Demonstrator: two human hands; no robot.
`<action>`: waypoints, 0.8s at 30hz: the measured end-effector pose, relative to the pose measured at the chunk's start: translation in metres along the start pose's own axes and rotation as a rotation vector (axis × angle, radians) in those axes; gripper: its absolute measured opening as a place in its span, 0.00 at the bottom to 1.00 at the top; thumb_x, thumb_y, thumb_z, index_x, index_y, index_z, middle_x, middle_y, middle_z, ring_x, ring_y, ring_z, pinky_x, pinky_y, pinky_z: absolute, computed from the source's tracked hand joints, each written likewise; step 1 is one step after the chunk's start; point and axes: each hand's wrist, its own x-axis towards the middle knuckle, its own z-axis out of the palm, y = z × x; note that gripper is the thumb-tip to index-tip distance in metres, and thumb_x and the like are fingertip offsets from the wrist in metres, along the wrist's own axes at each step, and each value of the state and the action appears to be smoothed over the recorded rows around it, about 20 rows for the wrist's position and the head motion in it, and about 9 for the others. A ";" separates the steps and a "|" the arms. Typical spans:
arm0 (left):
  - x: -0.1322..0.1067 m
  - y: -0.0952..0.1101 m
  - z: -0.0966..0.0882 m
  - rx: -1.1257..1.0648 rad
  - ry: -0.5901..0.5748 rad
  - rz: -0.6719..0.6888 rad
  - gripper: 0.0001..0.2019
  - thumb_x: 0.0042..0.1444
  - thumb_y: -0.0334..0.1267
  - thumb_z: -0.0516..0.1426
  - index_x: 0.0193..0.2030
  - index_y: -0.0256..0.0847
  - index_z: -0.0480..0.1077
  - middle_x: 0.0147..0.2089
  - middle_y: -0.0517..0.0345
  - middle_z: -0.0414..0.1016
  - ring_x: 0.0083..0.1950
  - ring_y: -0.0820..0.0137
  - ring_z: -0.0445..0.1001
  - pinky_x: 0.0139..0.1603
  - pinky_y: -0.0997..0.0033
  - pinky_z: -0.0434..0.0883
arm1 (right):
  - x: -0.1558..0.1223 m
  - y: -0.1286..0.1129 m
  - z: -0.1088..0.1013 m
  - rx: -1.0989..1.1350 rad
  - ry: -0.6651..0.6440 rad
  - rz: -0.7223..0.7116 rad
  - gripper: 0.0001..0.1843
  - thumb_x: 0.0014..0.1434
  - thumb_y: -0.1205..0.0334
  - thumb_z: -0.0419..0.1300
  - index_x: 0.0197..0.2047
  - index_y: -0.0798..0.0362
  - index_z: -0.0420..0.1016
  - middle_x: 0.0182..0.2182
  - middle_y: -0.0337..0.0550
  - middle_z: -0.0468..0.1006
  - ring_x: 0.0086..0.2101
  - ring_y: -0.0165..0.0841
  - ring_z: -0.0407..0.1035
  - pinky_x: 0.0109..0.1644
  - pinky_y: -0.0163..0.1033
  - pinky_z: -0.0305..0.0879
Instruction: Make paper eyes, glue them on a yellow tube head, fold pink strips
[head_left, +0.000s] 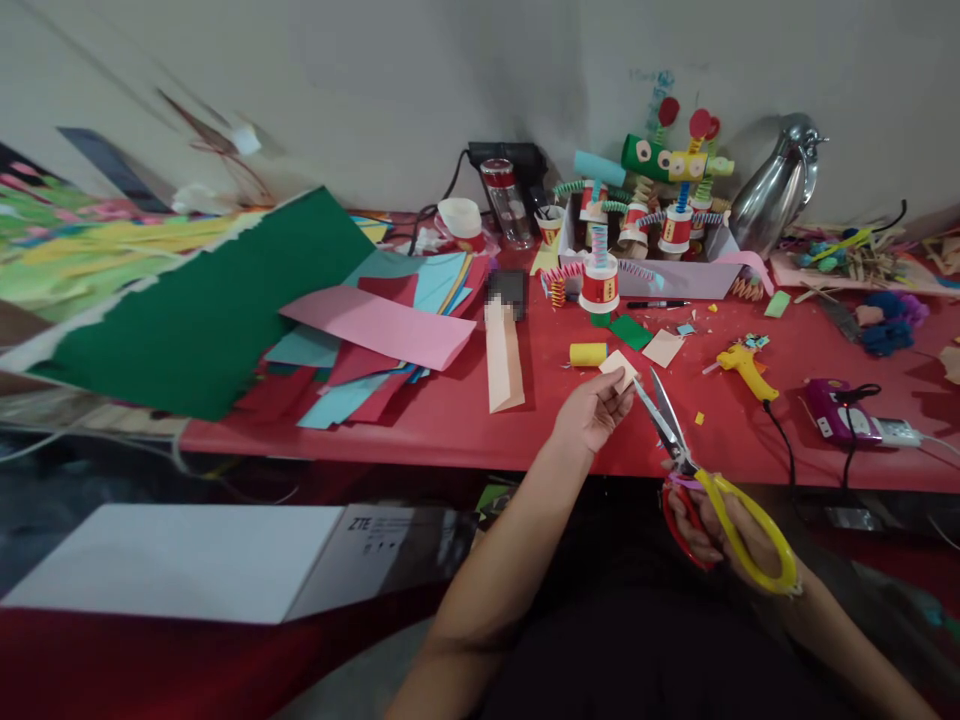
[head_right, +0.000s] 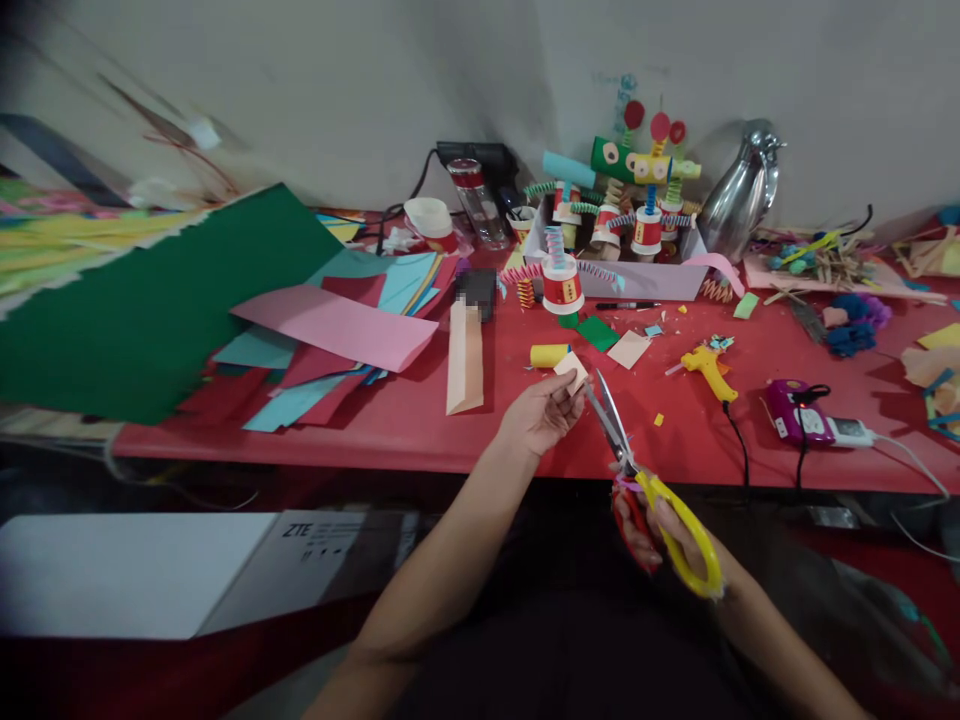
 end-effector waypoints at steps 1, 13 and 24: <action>0.000 0.000 0.000 0.002 -0.002 -0.002 0.06 0.58 0.24 0.58 0.30 0.33 0.74 0.25 0.53 0.79 0.23 0.76 0.76 0.24 0.82 0.72 | 0.000 0.001 -0.001 -0.006 -0.013 0.009 0.25 0.53 0.34 0.63 0.42 0.47 0.77 0.26 0.39 0.68 0.21 0.26 0.49 0.21 0.33 0.47; 0.001 -0.010 -0.013 0.256 -0.237 0.179 0.06 0.43 0.26 0.69 0.27 0.33 0.77 0.23 0.57 0.78 0.22 0.76 0.74 0.23 0.81 0.70 | 0.004 -0.013 0.011 0.048 -0.034 0.051 0.32 0.53 0.30 0.59 0.39 0.52 0.76 0.28 0.40 0.66 0.21 0.24 0.49 0.19 0.32 0.40; 0.000 -0.011 -0.018 0.398 -0.270 0.252 0.07 0.41 0.31 0.70 0.24 0.35 0.77 0.23 0.56 0.77 0.23 0.74 0.74 0.28 0.75 0.70 | 0.027 -0.016 0.011 0.105 -0.294 0.092 0.40 0.53 0.21 0.48 0.34 0.54 0.68 0.21 0.33 0.59 0.19 0.23 0.45 0.19 0.32 0.38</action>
